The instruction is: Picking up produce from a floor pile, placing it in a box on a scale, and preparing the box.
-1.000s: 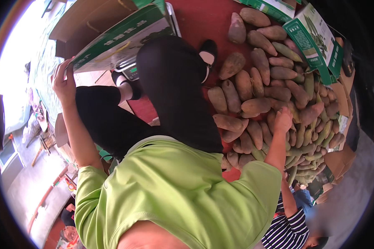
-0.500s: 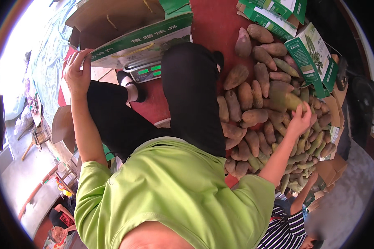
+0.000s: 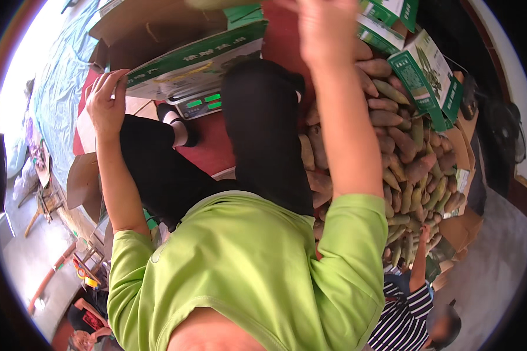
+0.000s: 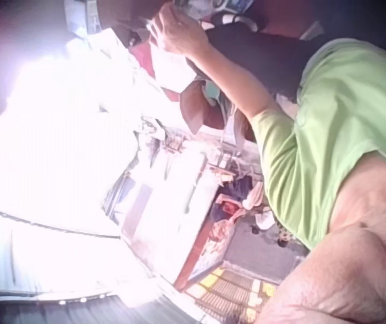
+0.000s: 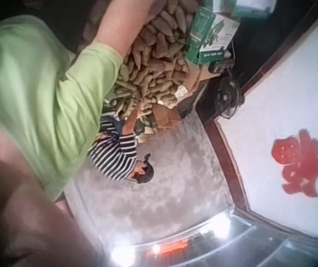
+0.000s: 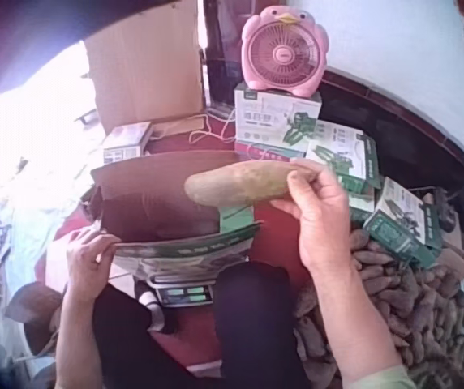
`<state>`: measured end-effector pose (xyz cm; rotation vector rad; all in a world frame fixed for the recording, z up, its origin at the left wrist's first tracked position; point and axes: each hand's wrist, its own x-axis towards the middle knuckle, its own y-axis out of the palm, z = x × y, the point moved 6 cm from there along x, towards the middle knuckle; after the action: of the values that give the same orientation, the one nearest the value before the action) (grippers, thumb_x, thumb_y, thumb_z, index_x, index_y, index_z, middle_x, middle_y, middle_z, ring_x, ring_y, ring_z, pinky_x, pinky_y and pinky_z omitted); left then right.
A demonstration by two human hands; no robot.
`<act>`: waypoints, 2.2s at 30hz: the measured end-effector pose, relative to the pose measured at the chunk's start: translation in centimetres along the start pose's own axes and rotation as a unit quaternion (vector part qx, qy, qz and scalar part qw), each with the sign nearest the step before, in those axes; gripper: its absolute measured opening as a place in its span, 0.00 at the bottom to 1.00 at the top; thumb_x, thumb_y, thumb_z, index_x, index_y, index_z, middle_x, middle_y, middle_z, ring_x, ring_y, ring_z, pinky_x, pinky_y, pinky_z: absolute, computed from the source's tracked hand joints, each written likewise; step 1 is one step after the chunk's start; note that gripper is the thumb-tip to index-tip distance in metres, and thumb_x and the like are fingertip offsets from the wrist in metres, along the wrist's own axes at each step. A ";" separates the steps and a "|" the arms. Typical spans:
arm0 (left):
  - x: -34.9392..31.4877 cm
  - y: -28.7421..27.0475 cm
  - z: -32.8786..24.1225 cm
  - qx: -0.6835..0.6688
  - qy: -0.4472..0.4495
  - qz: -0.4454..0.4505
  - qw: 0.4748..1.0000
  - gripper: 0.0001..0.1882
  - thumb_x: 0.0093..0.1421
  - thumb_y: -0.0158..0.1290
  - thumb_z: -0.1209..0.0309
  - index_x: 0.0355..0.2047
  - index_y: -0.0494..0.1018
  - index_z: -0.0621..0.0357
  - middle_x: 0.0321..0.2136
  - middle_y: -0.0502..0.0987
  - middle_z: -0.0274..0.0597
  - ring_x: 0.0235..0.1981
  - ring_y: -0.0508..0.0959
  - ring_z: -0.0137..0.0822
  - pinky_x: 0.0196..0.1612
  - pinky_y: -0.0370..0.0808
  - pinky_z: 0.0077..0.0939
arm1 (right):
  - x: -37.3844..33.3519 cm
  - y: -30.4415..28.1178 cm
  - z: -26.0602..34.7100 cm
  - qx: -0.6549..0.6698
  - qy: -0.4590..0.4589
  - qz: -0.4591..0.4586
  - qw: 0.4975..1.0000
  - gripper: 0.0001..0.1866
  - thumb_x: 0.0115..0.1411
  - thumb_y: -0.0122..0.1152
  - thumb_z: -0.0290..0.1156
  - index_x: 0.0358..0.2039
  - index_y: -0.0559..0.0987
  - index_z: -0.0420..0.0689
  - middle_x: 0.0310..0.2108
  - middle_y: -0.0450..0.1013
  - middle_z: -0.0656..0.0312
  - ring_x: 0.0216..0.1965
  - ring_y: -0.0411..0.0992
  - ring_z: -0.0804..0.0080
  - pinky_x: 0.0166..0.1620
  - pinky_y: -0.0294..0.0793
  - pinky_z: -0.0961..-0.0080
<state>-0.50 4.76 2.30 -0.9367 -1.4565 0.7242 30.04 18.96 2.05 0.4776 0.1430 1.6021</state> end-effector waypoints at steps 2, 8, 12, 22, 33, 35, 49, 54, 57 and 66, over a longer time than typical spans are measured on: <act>0.2 0.2 0.1 -0.006 0.001 0.007 1.000 0.05 0.54 0.52 0.71 0.31 0.77 0.50 0.29 0.77 0.32 0.34 0.76 0.35 0.40 0.67 0.28 | 0.1 1.1 -3.8 0.018 0.072 0.049 0.996 0.06 0.61 0.52 0.28 0.38 0.74 0.43 0.35 0.72 0.65 0.35 0.71 0.79 0.36 0.75 0.79; -0.2 1.0 0.8 -0.050 -0.021 0.021 0.998 0.06 0.55 0.52 0.73 0.33 0.76 0.52 0.29 0.77 0.35 0.34 0.76 0.36 0.41 0.67 0.29 | -3.3 -5.9 -4.6 -0.108 0.001 -0.036 0.993 0.07 0.58 0.53 0.24 0.37 0.75 0.38 0.33 0.73 0.63 0.36 0.72 0.76 0.37 0.75 0.77; -0.7 0.9 1.6 -0.052 -0.009 0.018 0.998 0.07 0.57 0.51 0.74 0.35 0.76 0.53 0.31 0.77 0.34 0.34 0.77 0.34 0.42 0.66 0.26 | -7.7 -15.1 -7.3 -0.246 0.069 -0.102 0.961 0.05 0.54 0.57 0.23 0.32 0.77 0.38 0.26 0.74 0.65 0.27 0.69 0.82 0.30 0.69 0.84; -0.6 1.9 1.2 -0.028 0.027 0.023 0.999 0.07 0.55 0.52 0.78 0.35 0.76 0.57 0.31 0.79 0.38 0.33 0.78 0.37 0.39 0.71 0.28 | -29.2 -41.0 -11.7 -0.618 0.264 -0.210 0.710 0.10 0.50 0.57 0.32 0.33 0.79 0.43 0.30 0.75 0.51 0.35 0.74 0.56 0.39 0.72 0.67; -1.2 2.7 2.7 0.001 0.016 0.025 1.000 0.07 0.57 0.52 0.75 0.37 0.76 0.58 0.32 0.79 0.42 0.32 0.78 0.40 0.37 0.71 0.30 | -45.9 -49.0 -7.6 -0.705 0.448 -0.232 0.498 0.12 0.50 0.56 0.35 0.35 0.78 0.46 0.35 0.75 0.52 0.40 0.73 0.52 0.43 0.72 0.62; -1.3 2.8 3.0 0.013 0.008 0.028 1.000 0.07 0.57 0.52 0.75 0.37 0.76 0.58 0.32 0.79 0.42 0.32 0.78 0.40 0.37 0.71 0.30 | -48.1 -51.9 -6.5 -0.682 0.462 -0.290 0.486 0.16 0.50 0.58 0.38 0.39 0.78 0.48 0.37 0.74 0.50 0.44 0.71 0.52 0.46 0.70 0.61; -1.6 2.8 5.4 0.044 -0.009 0.029 0.999 0.07 0.58 0.53 0.73 0.37 0.75 0.57 0.31 0.78 0.43 0.32 0.78 0.39 0.36 0.72 0.29 | -50.5 -52.6 -6.2 -0.346 0.522 -0.514 0.586 0.48 0.42 0.71 0.38 0.62 0.56 0.46 0.61 0.52 0.51 0.59 0.57 0.56 0.54 0.63 0.59; -1.5 3.5 5.8 0.019 -0.019 0.031 0.999 0.07 0.58 0.52 0.74 0.37 0.75 0.57 0.31 0.78 0.43 0.32 0.78 0.39 0.36 0.72 0.30 | -51.2 -54.0 -5.6 -0.428 0.538 -0.515 0.513 0.48 0.40 0.73 0.36 0.61 0.58 0.45 0.59 0.56 0.51 0.57 0.60 0.58 0.53 0.65 0.61; -1.5 2.9 6.0 0.028 -0.020 0.032 0.999 0.07 0.58 0.52 0.74 0.37 0.75 0.57 0.31 0.78 0.43 0.32 0.78 0.40 0.36 0.72 0.30 | -49.3 -52.8 -5.2 -0.521 0.519 -0.465 0.494 0.46 0.38 0.74 0.34 0.59 0.62 0.43 0.55 0.61 0.50 0.53 0.64 0.60 0.51 0.67 0.67; -1.4 2.7 4.8 0.013 0.013 0.023 1.000 0.08 0.57 0.51 0.76 0.37 0.75 0.58 0.31 0.79 0.43 0.32 0.78 0.40 0.36 0.72 0.30 | -45.6 -49.8 -4.5 -0.606 0.493 -0.415 0.466 0.41 0.32 0.76 0.39 0.49 0.70 0.40 0.49 0.66 0.44 0.51 0.66 0.51 0.52 0.69 0.63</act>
<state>-4.87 5.23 -1.26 -0.9596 -1.4036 0.7614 75.00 -19.76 -30.39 -1.5197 0.0355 0.4362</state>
